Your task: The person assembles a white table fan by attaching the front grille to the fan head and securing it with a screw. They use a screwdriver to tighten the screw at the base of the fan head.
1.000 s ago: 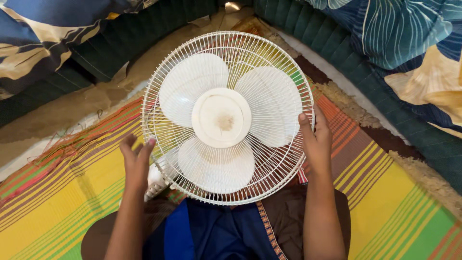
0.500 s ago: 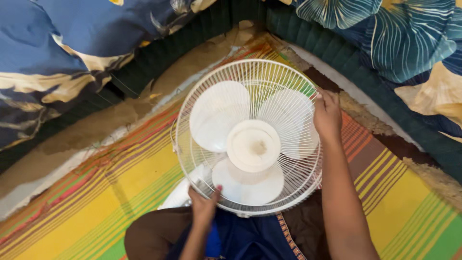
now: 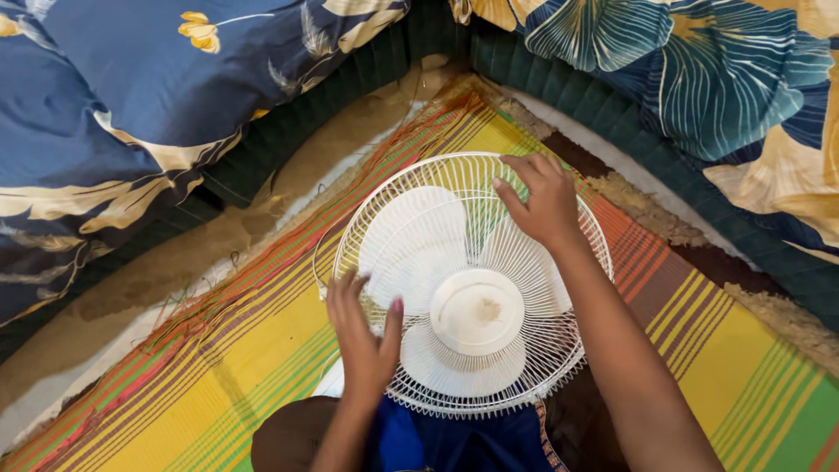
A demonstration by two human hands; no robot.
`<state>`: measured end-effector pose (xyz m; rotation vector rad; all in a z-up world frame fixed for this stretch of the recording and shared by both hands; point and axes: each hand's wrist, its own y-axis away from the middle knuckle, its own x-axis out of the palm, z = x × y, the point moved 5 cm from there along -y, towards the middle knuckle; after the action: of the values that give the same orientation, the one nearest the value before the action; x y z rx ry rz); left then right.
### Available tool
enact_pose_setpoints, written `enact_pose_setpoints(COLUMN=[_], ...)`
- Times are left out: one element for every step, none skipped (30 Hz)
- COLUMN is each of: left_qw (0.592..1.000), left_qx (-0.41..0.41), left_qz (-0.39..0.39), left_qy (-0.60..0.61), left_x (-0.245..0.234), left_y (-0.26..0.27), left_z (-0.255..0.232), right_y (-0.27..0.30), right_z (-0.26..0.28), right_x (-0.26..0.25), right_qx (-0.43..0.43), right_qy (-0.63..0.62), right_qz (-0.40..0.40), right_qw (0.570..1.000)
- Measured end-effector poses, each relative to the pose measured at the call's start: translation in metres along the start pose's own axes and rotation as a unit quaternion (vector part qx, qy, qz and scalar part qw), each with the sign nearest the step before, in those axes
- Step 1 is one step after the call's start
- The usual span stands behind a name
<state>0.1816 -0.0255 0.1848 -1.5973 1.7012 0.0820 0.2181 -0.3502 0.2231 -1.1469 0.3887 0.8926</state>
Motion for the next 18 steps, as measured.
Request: enact_pose_setpoints(left_qw=[1.000, 0.998, 0.994, 0.992, 0.989, 0.989, 0.987, 0.987, 0.987, 0.987, 0.987, 0.986, 0.985, 0.985, 0.986, 0.986, 0.987, 0.987], left_qx=[0.024, 0.067, 0.108, 0.124, 0.142, 0.150, 0.156, 0.153, 0.149, 0.146, 0.150, 0.155, 0.161, 0.161, 0.157, 0.153, 0.150, 0.148], left_qz=[0.007, -0.001, -0.008, -0.001, 0.004, 0.017, 0.029, 0.043, 0.055, 0.067, 0.056, 0.045, 0.037, 0.032, 0.031, 0.029, 0.032, 0.034], left_qy=[0.010, 0.013, 0.015, 0.025, 0.034, 0.006, -0.022, -0.022, -0.021, -0.020, -0.030, -0.040, -0.050, -0.051, -0.052, -0.053, -0.055, -0.058], left_x=[0.004, 0.012, 0.021, 0.034, 0.046, 0.059, 0.071, 0.078, 0.085, 0.091, 0.092, 0.091, 0.090, 0.090, 0.090, 0.089, 0.089, 0.088], left_y=[-0.026, -0.052, -0.076, -0.098, -0.118, -0.135, -0.144, -0.145, -0.145, -0.144, -0.141, -0.136, -0.132, -0.130, -0.127, -0.123, -0.121, -0.119], left_z=[-0.006, -0.014, -0.020, -0.024, -0.028, -0.030, -0.032, -0.032, -0.033, -0.033, -0.034, -0.034, -0.035, -0.035, -0.035, -0.035, -0.035, -0.035], right_y=[-0.005, -0.009, -0.013, -0.017, -0.021, -0.023, -0.025, -0.026, -0.026, -0.025, -0.024, -0.023, -0.019, -0.015, -0.011, -0.007, -0.004, -0.001], right_z=[0.003, 0.006, 0.010, 0.013, 0.018, 0.023, 0.027, 0.030, 0.032, 0.034, 0.037, 0.038, 0.040, 0.041, 0.045, 0.048, 0.051, 0.054], right_x=[0.001, 0.002, 0.005, 0.009, 0.013, 0.018, 0.023, 0.026, 0.025, 0.024, 0.025, 0.024, 0.022, 0.020, 0.019, 0.018, 0.016, 0.016], right_qx=[-0.004, -0.008, -0.017, -0.026, -0.036, -0.035, -0.034, -0.033, -0.035, -0.037, -0.039, -0.023, -0.004, 0.014, 0.014, 0.013, 0.011, 0.009], right_qy=[-0.004, -0.008, -0.013, -0.018, -0.023, -0.018, -0.013, -0.008, -0.007, -0.006, -0.005, 0.007, 0.020, 0.033, 0.045, 0.057, 0.070, 0.071], right_qz=[0.004, 0.008, 0.019, 0.031, 0.041, 0.050, 0.060, 0.070, 0.067, 0.064, 0.060, 0.049, 0.038, 0.026, 0.018, 0.011, 0.002, 0.003], right_qw=[1.000, 1.000, 1.000, 0.999, 0.998, 0.998, 0.998, 0.997, 0.997, 0.997, 0.997, 0.998, 0.999, 0.999, 0.999, 0.998, 0.997, 0.997])
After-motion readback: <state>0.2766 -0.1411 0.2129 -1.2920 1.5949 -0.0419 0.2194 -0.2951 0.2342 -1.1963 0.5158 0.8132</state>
